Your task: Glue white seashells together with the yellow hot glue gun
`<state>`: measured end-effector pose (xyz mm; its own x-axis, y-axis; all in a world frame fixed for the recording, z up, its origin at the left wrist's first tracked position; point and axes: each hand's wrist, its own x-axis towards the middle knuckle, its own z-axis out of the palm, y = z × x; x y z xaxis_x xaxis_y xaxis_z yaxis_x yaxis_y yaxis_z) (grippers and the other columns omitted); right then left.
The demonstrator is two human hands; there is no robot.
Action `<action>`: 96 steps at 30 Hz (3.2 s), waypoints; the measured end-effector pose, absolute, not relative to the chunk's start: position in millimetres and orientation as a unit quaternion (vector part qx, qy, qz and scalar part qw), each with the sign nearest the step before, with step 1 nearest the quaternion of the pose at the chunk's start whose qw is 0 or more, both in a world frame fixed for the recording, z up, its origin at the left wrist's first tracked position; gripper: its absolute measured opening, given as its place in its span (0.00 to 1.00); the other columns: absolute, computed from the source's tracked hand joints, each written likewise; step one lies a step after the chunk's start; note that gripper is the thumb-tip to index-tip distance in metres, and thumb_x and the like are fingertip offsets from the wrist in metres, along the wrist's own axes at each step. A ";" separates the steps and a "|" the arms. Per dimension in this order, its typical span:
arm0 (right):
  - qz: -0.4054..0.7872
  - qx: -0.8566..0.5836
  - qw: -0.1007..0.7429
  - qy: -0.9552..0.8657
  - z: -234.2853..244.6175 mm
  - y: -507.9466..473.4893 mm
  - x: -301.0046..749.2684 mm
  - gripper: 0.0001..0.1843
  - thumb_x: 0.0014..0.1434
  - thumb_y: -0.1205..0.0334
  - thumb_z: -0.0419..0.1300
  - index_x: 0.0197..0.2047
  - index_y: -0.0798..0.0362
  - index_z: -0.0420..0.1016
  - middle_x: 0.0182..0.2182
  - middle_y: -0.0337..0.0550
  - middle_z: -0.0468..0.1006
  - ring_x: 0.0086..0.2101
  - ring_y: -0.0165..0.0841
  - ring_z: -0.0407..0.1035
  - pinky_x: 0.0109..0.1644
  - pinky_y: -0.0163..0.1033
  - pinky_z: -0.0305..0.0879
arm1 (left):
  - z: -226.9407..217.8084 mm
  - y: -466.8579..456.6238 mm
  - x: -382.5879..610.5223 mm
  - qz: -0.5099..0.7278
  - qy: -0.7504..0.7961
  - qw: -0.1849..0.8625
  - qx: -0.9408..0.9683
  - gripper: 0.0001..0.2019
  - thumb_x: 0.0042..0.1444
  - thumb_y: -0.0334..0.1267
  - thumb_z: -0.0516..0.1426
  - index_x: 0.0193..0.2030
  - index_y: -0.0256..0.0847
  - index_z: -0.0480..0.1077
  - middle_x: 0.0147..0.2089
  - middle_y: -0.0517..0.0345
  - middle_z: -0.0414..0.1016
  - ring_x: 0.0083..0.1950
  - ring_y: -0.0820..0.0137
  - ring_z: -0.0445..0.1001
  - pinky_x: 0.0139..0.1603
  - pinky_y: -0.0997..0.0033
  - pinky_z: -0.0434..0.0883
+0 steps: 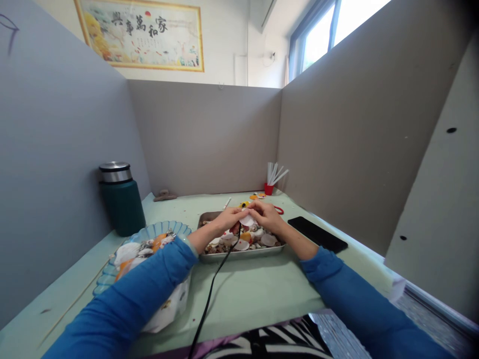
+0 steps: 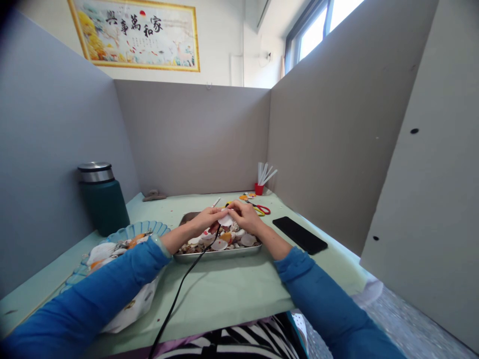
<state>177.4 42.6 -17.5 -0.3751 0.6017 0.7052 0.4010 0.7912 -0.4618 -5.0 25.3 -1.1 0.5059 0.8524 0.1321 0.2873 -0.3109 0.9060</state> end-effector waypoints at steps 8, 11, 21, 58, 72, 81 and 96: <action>0.124 -0.295 0.456 -0.831 -18.1 42.9 178.1 0.12 0.61 0.55 0.54 0.37 0.55 0.72 0.26 0.41 0.74 0.25 0.30 0.64 0.28 0.34 0.58 | -1.3 27.0 -4.7 0.319 0.393 0.444 0.739 0.26 0.53 0.62 0.50 0.27 0.36 0.65 0.19 0.59 0.69 0.14 0.79 0.58 0.17 0.76 0.53; 0.125 -0.288 0.452 -0.835 -17.8 41.9 178.5 0.12 0.61 0.56 0.54 0.37 0.54 0.73 0.26 0.41 0.73 0.25 0.30 0.64 0.28 0.34 0.58 | -1.3 26.9 -4.7 0.325 0.409 0.439 0.731 0.28 0.52 0.64 0.50 0.24 0.36 0.65 0.15 0.60 0.65 0.14 0.78 0.57 0.17 0.76 0.52; 0.137 -0.280 0.436 -0.844 -15.1 38.4 178.0 0.12 0.62 0.56 0.53 0.39 0.55 0.73 0.28 0.41 0.73 0.25 0.29 0.63 0.28 0.34 0.57 | -5.0 30.4 -4.8 0.329 0.424 0.440 0.720 0.29 0.52 0.64 0.50 0.22 0.36 0.66 0.11 0.61 0.60 0.13 0.77 0.57 0.17 0.76 0.50; 0.149 -0.302 0.456 -0.824 -16.4 40.9 176.3 0.11 0.60 0.56 0.54 0.36 0.56 0.71 0.25 0.39 0.71 0.24 0.28 0.60 0.28 0.34 0.55 | -8.0 34.0 -6.1 0.342 0.432 0.418 0.722 0.23 0.53 0.58 0.53 0.24 0.38 0.62 0.10 0.65 0.57 0.13 0.78 0.54 0.16 0.76 0.46; 0.143 -0.297 0.454 -0.828 -16.5 41.3 177.5 0.11 0.60 0.57 0.54 0.36 0.55 0.71 0.24 0.38 0.70 0.24 0.28 0.59 0.28 0.34 0.54 | -7.4 33.6 -6.0 0.341 0.428 0.423 0.723 0.23 0.53 0.59 0.53 0.23 0.38 0.62 0.10 0.64 0.57 0.13 0.78 0.55 0.17 0.77 0.47; 0.161 -0.292 0.444 -0.832 -15.7 38.9 177.1 0.11 0.61 0.55 0.54 0.36 0.55 0.70 0.23 0.37 0.67 0.23 0.27 0.58 0.27 0.33 0.53 | -11.3 39.3 -6.3 0.343 0.433 0.425 0.717 0.28 0.51 0.64 0.51 0.25 0.36 0.66 0.13 0.62 0.62 0.13 0.77 0.57 0.16 0.76 0.50; 0.155 -0.299 0.419 -0.843 -14.2 35.9 176.4 0.13 0.63 0.54 0.51 0.40 0.55 0.69 0.22 0.36 0.66 0.22 0.28 0.57 0.26 0.33 0.52 | -9.7 36.8 -6.3 0.348 0.432 0.421 0.717 0.26 0.54 0.62 0.51 0.23 0.37 0.64 0.10 0.64 0.57 0.13 0.77 0.55 0.16 0.76 0.48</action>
<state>176.4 35.9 -14.2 -0.4698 0.6349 0.6133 0.3746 0.7725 -0.5128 -6.3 36.8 -9.7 0.3849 0.9129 0.1356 0.3260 -0.2720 0.9054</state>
